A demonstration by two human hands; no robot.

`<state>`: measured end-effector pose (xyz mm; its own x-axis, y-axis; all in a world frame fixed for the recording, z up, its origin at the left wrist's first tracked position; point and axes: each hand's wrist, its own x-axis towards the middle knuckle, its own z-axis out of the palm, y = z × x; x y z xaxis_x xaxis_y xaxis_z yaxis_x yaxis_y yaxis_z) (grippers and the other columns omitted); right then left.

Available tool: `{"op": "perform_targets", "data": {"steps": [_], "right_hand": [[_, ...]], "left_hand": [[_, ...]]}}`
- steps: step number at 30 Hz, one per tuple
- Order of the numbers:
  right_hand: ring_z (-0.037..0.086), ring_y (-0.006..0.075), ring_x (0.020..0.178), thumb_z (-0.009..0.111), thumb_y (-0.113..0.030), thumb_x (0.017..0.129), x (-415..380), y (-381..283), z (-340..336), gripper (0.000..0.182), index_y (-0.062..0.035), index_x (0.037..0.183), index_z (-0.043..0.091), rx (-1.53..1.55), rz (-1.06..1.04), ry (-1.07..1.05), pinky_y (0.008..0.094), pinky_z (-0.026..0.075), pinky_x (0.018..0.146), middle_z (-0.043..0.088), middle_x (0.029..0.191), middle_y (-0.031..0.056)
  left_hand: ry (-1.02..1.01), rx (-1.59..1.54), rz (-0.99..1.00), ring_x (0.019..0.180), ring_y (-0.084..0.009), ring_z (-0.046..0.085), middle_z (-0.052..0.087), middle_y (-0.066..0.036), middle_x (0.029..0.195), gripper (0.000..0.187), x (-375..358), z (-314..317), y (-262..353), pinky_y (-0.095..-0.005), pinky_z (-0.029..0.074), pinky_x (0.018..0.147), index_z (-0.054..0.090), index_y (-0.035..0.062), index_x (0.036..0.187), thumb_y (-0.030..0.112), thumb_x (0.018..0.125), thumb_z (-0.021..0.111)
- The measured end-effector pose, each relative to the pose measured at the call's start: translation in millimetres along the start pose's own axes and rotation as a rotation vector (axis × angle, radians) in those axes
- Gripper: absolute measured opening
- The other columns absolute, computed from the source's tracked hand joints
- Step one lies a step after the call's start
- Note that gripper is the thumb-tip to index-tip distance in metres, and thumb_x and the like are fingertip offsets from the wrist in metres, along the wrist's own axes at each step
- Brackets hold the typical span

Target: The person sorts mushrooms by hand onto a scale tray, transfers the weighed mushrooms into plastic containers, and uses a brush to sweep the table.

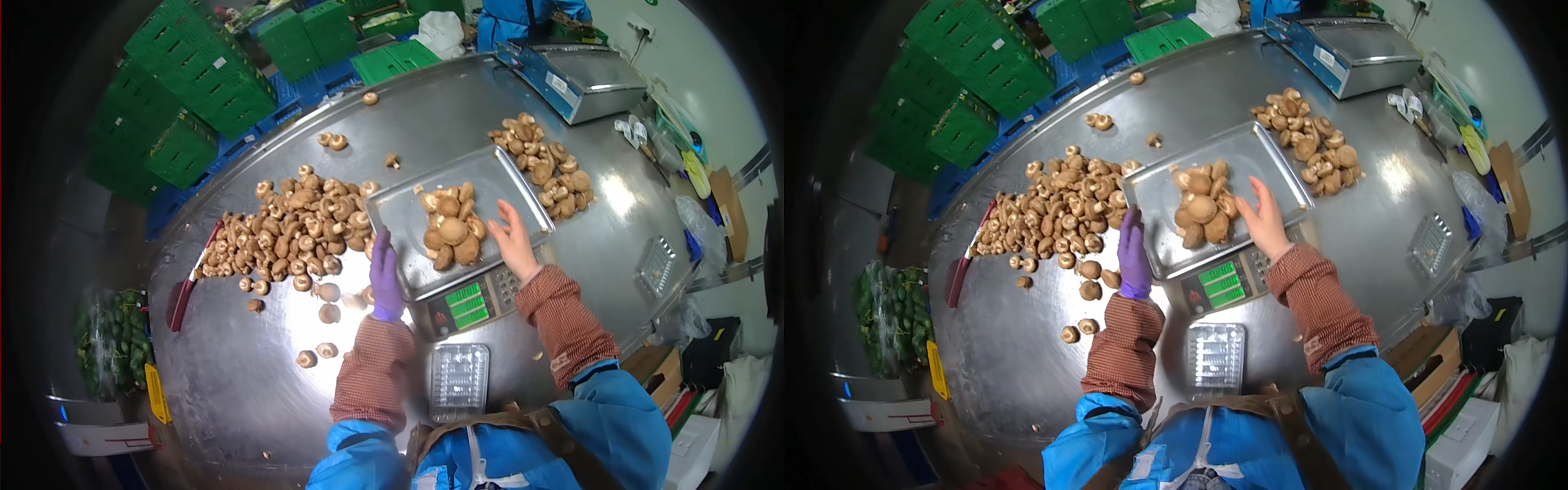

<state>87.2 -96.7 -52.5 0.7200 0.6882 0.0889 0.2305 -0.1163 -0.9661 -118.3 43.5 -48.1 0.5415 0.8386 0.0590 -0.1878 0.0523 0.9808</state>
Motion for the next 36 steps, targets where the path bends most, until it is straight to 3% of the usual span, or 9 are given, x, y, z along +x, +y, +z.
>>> {"op": "perform_targets", "data": {"steps": [5,8,12,14,15,23,26,28,36], "right_hand": [[0.036,0.03,0.125,0.059,-0.027,0.085,13.2,-15.2,11.2,0.057,-0.0065,0.133,0.037,-0.204,-0.05,-0.05,0.0377,0.036,0.097,0.036,0.135,0.0183],[0.031,0.036,0.127,0.062,-0.042,0.08,23.9,-15.4,30.8,0.068,-0.0095,0.134,0.036,-0.289,-0.06,-0.032,0.0436,0.027,0.103,0.035,0.134,0.0221],[0.027,0.0402,0.127,0.064,-0.046,0.076,26.0,-16.4,45.0,0.071,-0.0121,0.134,0.039,-0.397,0.06,-0.053,0.0439,0.026,0.104,0.031,0.136,0.0242],[0.029,0.0413,0.124,0.064,-0.042,0.076,23.5,-13.6,37.7,0.066,-0.0136,0.131,0.043,-0.331,0.035,0.023,0.0442,0.028,0.103,0.033,0.134,0.0247],[0.039,0.0353,0.118,0.065,-0.032,0.078,20.8,-11.7,29.1,0.057,-0.0122,0.128,0.047,-0.345,-0.022,0.1,0.0405,0.031,0.1,0.041,0.127,0.0213],[0.034,0.0389,0.119,0.066,-0.031,0.077,-24.1,-0.8,-138.2,0.06,-0.0133,0.13,0.043,-0.239,-0.082,0.322,0.0437,0.029,0.101,0.035,0.131,0.0218],[0.033,0.0385,0.12,0.066,-0.03,0.077,-46.1,29.9,-202.6,0.063,-0.0135,0.132,0.04,-0.295,-0.014,0.396,0.0451,0.028,0.102,0.033,0.133,0.0213],[0.029,0.0403,0.122,0.068,-0.031,0.073,-60.1,60.4,-230.1,0.071,-0.0142,0.134,0.036,-0.449,0.135,0.416,0.0466,0.027,0.102,0.029,0.136,0.0226],[0.023,0.0432,0.125,0.072,-0.033,0.067,-65.4,134.5,-231.6,0.083,-0.0146,0.136,0.032,-0.432,0.417,0.48,0.0483,0.024,0.104,0.021,0.139,0.0268]], "left_hand": [[-0.166,0.258,0.124,0.13,-0.0289,0.028,0.028,-0.019,0.142,0.053,15.8,14.3,-18.5,-0.033,0.024,0.107,0.029,-0.0032,0.135,0.024,0.092,0.044],[-0.202,0.327,0.175,0.131,-0.03,0.028,0.028,-0.02,0.141,0.054,37.4,33.5,-34.4,-0.0324,0.024,0.107,0.029,-0.0041,0.135,0.026,0.093,0.043],[-0.067,0.232,-0.111,0.125,-0.0356,0.034,0.036,-0.025,0.134,0.055,55.4,62.9,-43.4,-0.0387,0.028,0.104,0.038,-0.005,0.128,0.031,0.089,0.05],[-0.053,0.601,0.012,0.119,-0.037,0.038,0.041,-0.026,0.128,0.055,47.4,79.3,-31.8,-0.0402,0.03,0.102,0.041,-0.0044,0.127,0.03,0.086,0.054],[-0.073,0.571,0.032,0.116,-0.0383,0.039,0.041,-0.026,0.127,0.06,44.1,88.1,-31.8,-0.041,0.03,0.101,0.04,-0.0024,0.128,0.032,0.083,0.058],[-0.275,0.625,0.24,0.119,-0.0389,0.038,0.038,-0.027,0.129,0.065,-14.3,250.7,-18.4,-0.0422,0.031,0.101,0.039,-0.0061,0.128,0.029,0.079,0.063],[-0.422,0.431,0.172,0.121,-0.0354,0.038,0.038,-0.026,0.131,0.064,-33.6,312.7,-57.6,-0.0374,0.031,0.102,0.039,-0.0064,0.128,0.03,0.081,0.061],[-0.518,0.359,0.039,0.124,-0.0407,0.034,0.035,-0.03,0.132,0.069,-41.1,340.6,-105.2,-0.0414,0.028,0.104,0.038,-0.0039,0.13,0.038,0.08,0.061],[-0.666,0.168,-0.211,0.12,-0.0398,0.038,0.037,-0.028,0.132,0.067,-29.4,369.3,-204.4,-0.0407,0.03,0.103,0.039,-0.0025,0.13,0.039,0.081,0.061]]}}
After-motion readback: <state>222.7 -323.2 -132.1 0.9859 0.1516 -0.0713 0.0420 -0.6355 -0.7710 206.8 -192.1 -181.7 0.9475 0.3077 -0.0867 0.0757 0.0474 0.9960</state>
